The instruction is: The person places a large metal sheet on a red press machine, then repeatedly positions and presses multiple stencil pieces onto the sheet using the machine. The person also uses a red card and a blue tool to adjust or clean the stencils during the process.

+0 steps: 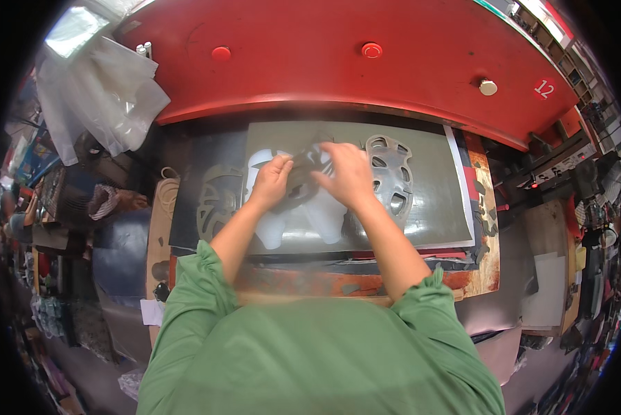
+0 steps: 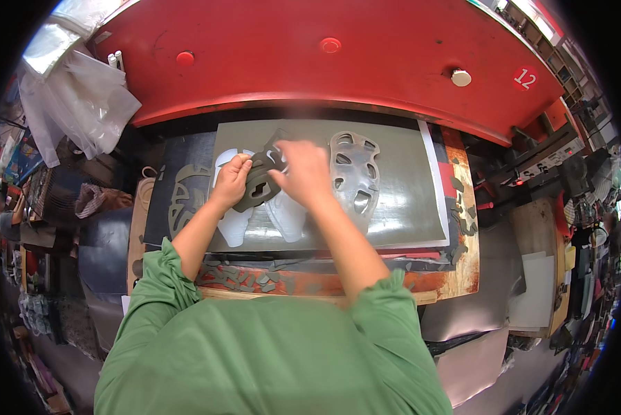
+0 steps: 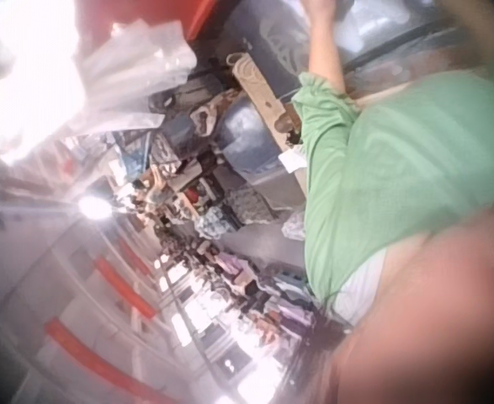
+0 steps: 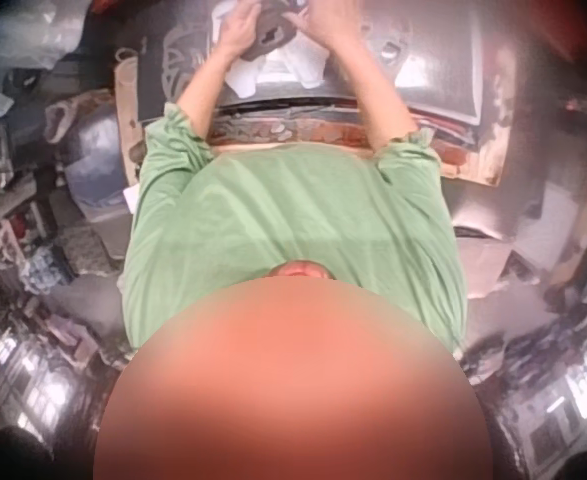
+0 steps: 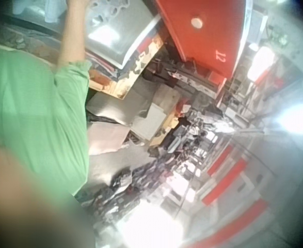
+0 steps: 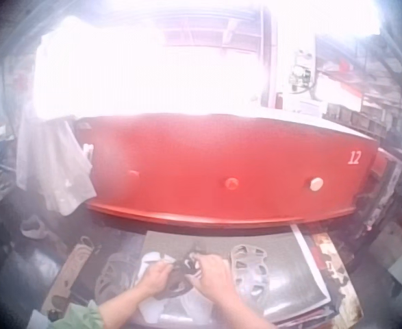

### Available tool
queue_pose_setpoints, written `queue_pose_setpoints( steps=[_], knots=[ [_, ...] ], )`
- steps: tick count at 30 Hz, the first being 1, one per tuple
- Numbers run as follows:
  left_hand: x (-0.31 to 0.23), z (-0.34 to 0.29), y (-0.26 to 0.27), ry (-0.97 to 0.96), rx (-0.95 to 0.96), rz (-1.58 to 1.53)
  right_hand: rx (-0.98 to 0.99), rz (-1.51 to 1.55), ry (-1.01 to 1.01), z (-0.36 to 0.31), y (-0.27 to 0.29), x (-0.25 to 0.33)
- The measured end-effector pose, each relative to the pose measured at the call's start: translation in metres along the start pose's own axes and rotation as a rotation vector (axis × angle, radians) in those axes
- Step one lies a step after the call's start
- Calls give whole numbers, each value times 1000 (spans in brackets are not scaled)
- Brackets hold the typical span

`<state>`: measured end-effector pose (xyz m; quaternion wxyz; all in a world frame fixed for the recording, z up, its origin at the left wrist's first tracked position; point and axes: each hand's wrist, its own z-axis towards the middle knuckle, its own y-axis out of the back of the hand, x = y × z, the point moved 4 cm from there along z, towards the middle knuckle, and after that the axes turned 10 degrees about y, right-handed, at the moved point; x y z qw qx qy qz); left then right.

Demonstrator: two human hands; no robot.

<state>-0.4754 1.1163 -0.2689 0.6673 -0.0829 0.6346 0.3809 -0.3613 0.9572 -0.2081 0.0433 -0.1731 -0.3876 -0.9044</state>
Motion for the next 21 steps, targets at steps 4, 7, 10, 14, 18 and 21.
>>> queue_pose_setpoints(
  steps=[4,7,10,14,18,21],
  knots=[
    [8,2,-6,40,21,-65,289,16,-96,25,-25,-10],
    [9,3,-9,175,93,-83,474,28,-105,28,-32,-20],
    [-1,16,-7,404,270,-144,495,73,-143,25,-38,-25],
    [-37,43,-7,268,222,470,396,126,-196,20,-46,-29],
    [-52,40,-14,233,205,574,207,191,-184,16,-44,-33],
    [-47,32,-16,249,188,441,179,102,-162,16,-38,-33]
  ],
)
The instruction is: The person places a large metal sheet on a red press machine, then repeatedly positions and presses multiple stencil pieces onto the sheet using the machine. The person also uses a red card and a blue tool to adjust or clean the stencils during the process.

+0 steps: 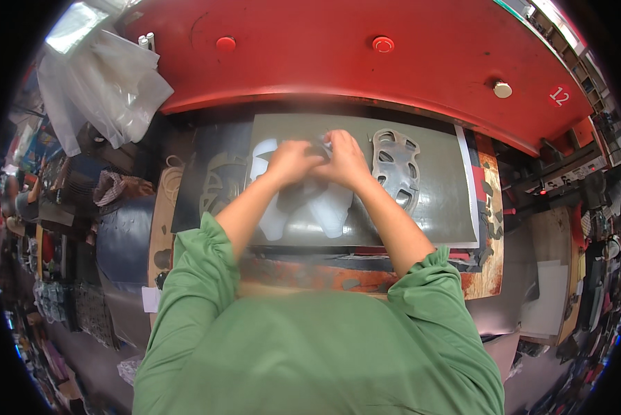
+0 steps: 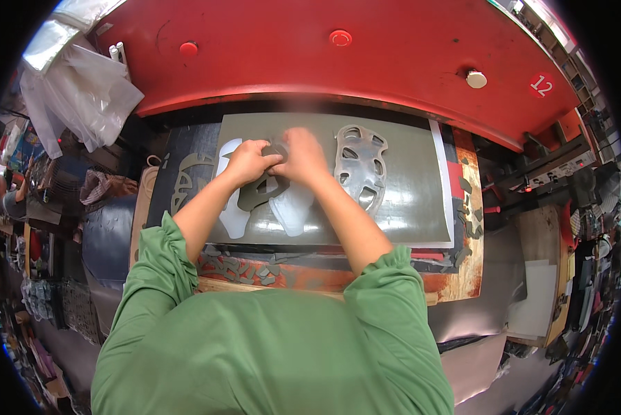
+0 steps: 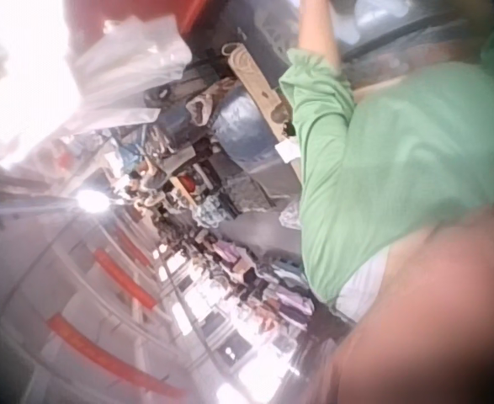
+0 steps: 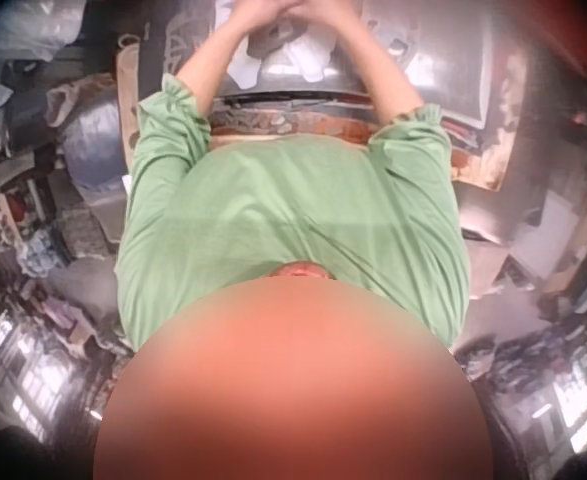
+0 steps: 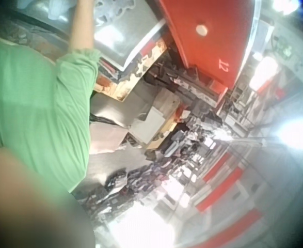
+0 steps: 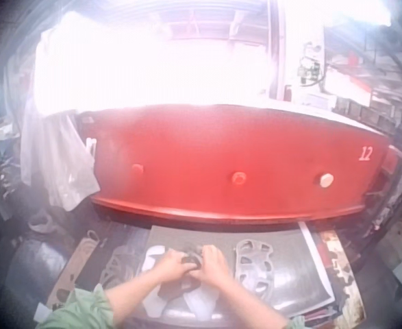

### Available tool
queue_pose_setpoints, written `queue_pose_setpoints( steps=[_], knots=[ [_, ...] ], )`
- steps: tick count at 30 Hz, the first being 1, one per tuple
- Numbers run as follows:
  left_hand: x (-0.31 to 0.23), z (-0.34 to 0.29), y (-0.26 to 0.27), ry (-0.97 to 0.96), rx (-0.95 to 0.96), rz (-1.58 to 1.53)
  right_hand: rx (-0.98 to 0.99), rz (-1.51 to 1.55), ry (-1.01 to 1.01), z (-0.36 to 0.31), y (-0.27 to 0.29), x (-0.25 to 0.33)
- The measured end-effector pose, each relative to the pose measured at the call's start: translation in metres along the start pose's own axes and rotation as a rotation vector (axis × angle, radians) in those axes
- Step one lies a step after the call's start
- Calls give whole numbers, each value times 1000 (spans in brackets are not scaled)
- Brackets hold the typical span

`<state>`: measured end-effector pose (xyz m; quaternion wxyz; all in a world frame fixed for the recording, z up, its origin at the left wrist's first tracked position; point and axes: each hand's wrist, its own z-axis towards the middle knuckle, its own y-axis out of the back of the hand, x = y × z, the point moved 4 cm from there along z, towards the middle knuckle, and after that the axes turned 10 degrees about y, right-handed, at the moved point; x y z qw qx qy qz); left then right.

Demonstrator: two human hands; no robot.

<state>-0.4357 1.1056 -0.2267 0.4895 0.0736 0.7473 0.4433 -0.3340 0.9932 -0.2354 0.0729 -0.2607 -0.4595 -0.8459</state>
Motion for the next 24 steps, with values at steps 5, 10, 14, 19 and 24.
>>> queue_pose_setpoints(
  steps=[5,10,14,19,24],
  knots=[
    [13,3,-13,0,-38,-185,341,-100,-112,8,5,-13],
    [18,11,-14,128,-112,-51,567,173,-305,9,-11,-32],
    [19,11,-15,242,-166,-101,471,188,-278,6,-18,-38],
    [26,16,-29,328,-198,-244,223,-41,-104,-4,-18,-29],
    [43,25,-42,447,-218,-421,60,-122,-20,-13,-18,-20]
  ],
)
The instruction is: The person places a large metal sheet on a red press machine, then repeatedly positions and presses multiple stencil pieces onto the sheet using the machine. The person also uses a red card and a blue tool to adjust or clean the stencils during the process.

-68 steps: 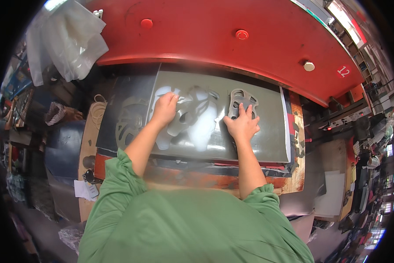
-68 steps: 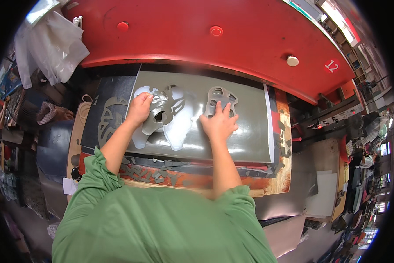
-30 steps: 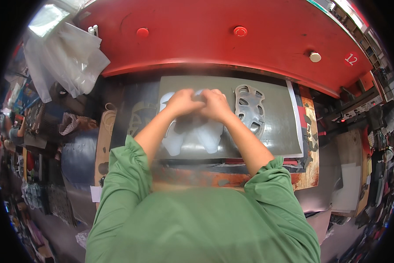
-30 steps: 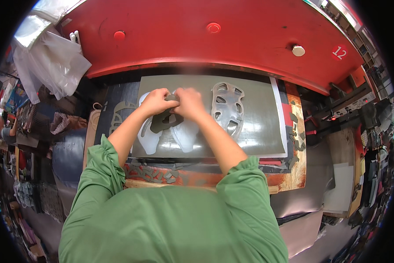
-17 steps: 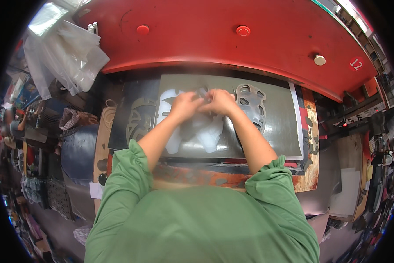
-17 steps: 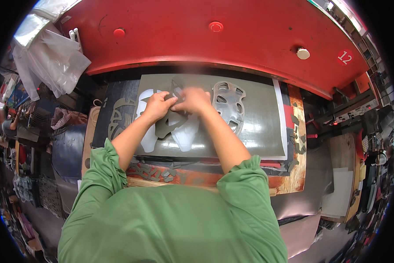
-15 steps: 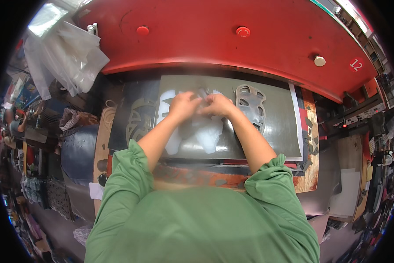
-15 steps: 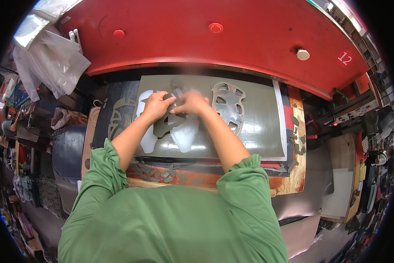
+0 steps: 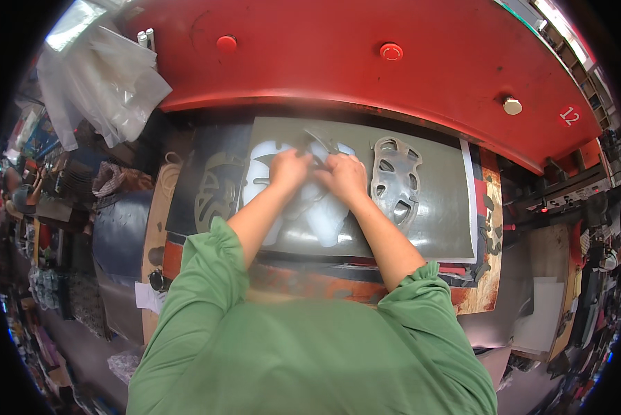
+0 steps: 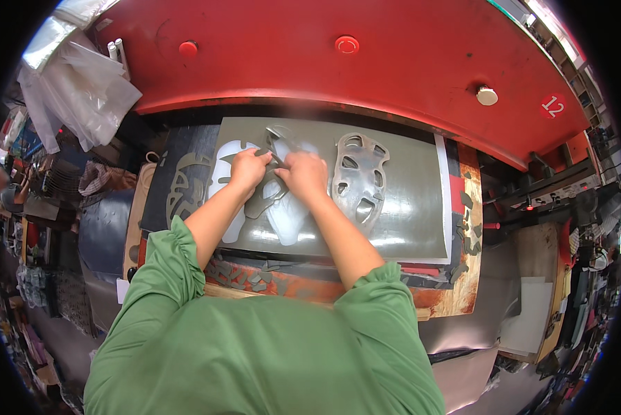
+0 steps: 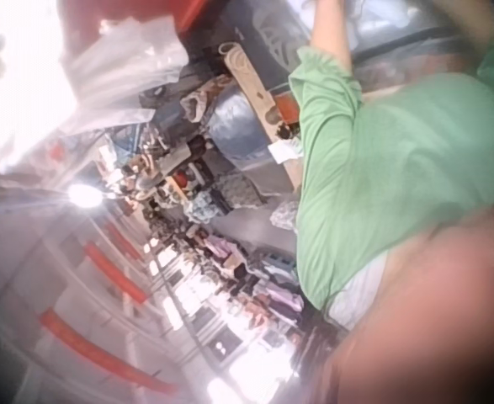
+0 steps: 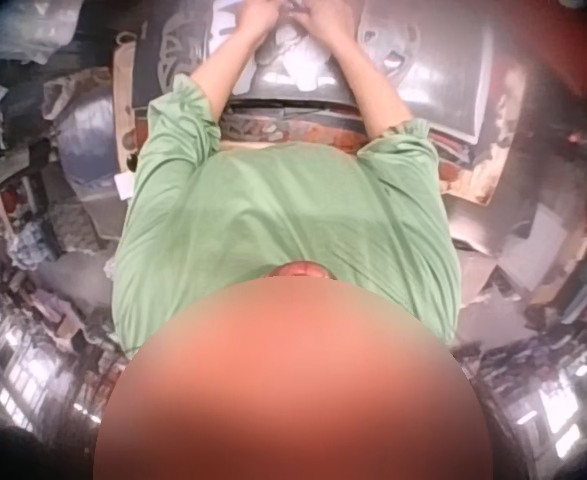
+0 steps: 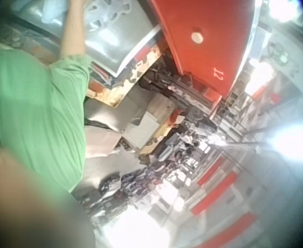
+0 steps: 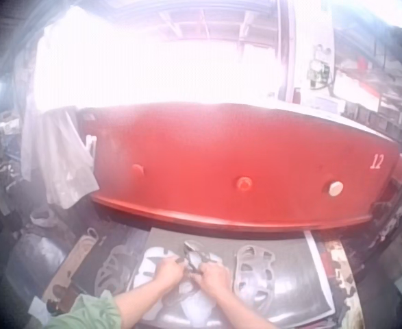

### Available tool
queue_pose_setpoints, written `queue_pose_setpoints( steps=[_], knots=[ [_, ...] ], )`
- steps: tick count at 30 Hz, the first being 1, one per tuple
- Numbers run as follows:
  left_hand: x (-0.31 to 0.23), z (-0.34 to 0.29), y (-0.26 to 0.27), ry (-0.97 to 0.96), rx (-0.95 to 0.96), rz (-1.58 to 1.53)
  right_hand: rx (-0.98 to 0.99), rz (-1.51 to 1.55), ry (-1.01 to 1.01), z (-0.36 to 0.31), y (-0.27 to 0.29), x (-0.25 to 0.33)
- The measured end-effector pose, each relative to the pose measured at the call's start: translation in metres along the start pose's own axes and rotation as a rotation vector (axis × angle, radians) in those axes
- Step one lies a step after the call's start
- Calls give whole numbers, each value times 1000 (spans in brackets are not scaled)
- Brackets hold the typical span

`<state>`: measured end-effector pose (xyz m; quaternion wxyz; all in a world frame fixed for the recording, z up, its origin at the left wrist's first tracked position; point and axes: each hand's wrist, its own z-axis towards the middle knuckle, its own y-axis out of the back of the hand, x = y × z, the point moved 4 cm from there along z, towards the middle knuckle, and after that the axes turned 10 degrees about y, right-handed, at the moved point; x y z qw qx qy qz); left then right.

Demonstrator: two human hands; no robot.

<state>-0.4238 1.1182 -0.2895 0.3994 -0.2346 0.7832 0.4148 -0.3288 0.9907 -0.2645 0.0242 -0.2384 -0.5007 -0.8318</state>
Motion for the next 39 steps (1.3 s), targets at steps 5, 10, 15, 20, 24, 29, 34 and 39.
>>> queue_pose_setpoints(
  steps=[5,10,15,20,24,29,34,39],
  knots=[
    [2,9,-7,72,-5,-118,-111,22,-4,-6,3,3],
    [-4,9,-12,98,-12,-104,-261,-35,58,-12,6,9],
    [-13,14,-13,93,-59,-81,-405,-113,112,-15,6,14],
    [-20,16,-14,113,-122,-101,-457,-203,140,-17,6,15],
    [-18,23,-17,195,-85,-152,-522,-240,171,-19,6,15],
    [-17,31,-20,199,-163,-214,-536,-220,173,-21,6,15],
    [-34,38,-6,266,-197,-23,-605,-240,169,-27,14,14],
    [-39,69,40,237,-33,-525,-512,-180,135,-29,5,21]
  ],
)
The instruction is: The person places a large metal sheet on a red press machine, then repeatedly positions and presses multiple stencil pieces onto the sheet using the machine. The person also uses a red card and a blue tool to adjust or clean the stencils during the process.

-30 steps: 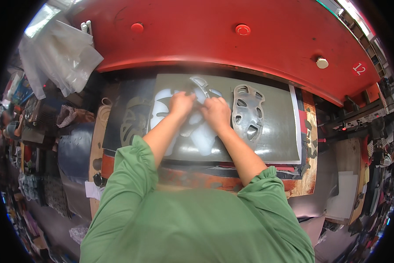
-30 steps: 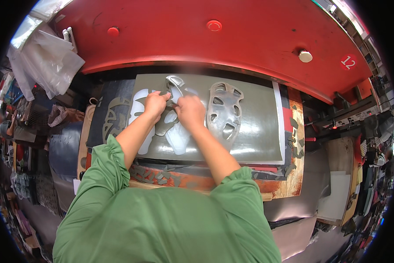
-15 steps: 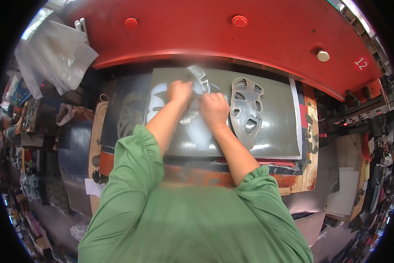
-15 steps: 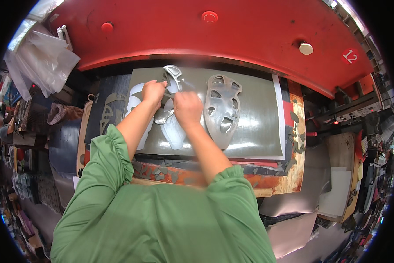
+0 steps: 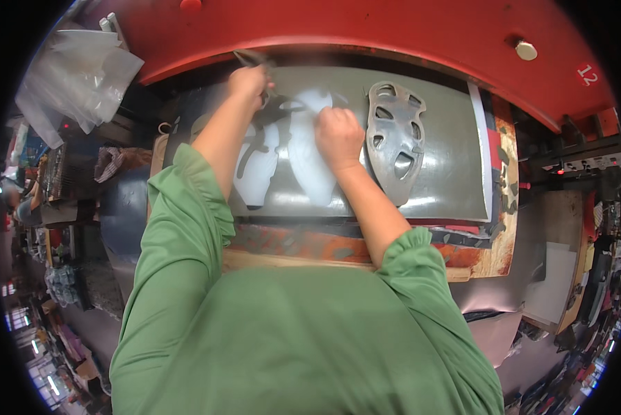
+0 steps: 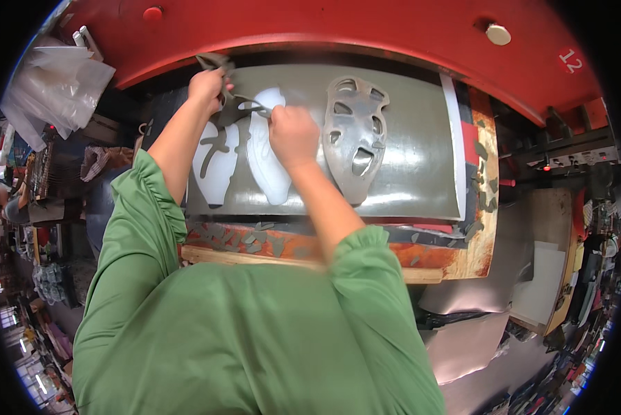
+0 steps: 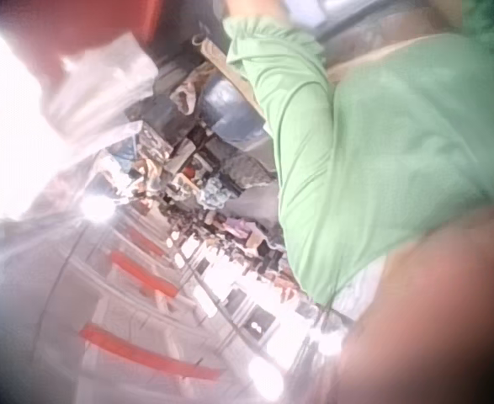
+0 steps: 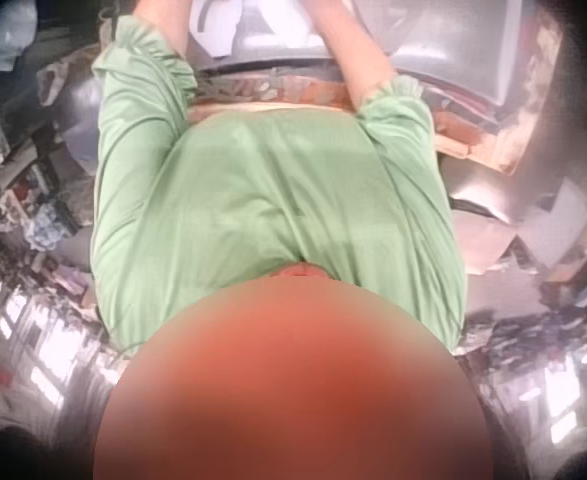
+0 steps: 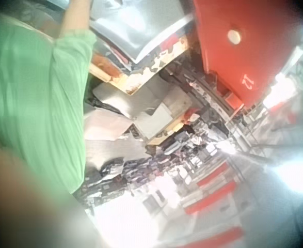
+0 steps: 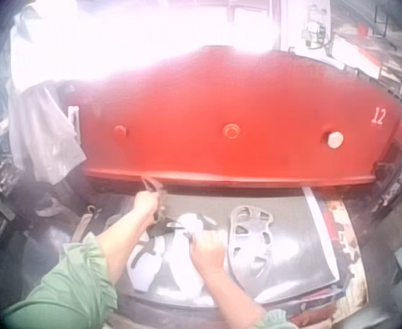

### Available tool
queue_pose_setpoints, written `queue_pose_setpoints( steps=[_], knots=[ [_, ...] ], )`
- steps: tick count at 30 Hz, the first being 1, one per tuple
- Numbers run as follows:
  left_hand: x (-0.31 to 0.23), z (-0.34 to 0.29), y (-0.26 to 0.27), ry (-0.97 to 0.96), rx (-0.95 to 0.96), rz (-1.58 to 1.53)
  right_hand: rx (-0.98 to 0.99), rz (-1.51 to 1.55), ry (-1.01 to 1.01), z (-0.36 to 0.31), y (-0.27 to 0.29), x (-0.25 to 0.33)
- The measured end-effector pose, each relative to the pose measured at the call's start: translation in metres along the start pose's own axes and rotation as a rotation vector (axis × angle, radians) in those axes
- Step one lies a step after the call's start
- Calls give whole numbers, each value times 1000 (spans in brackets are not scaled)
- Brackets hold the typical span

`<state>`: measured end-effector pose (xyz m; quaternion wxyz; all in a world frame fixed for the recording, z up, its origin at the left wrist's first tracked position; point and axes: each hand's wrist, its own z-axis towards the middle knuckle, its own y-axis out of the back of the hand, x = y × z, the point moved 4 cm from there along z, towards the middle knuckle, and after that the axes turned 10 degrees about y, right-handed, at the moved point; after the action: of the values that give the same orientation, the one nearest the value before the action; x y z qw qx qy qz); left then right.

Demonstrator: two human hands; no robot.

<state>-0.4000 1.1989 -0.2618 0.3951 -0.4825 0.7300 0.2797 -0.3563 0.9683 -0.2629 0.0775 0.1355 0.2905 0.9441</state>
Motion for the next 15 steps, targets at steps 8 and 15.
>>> queue_pose_setpoints(
  steps=[8,15],
  knots=[
    [25,-57,8,129,397,-18,-25,4,-151,0,-5,-6],
    [55,-71,24,-181,470,458,123,-74,-226,22,17,5]
  ],
)
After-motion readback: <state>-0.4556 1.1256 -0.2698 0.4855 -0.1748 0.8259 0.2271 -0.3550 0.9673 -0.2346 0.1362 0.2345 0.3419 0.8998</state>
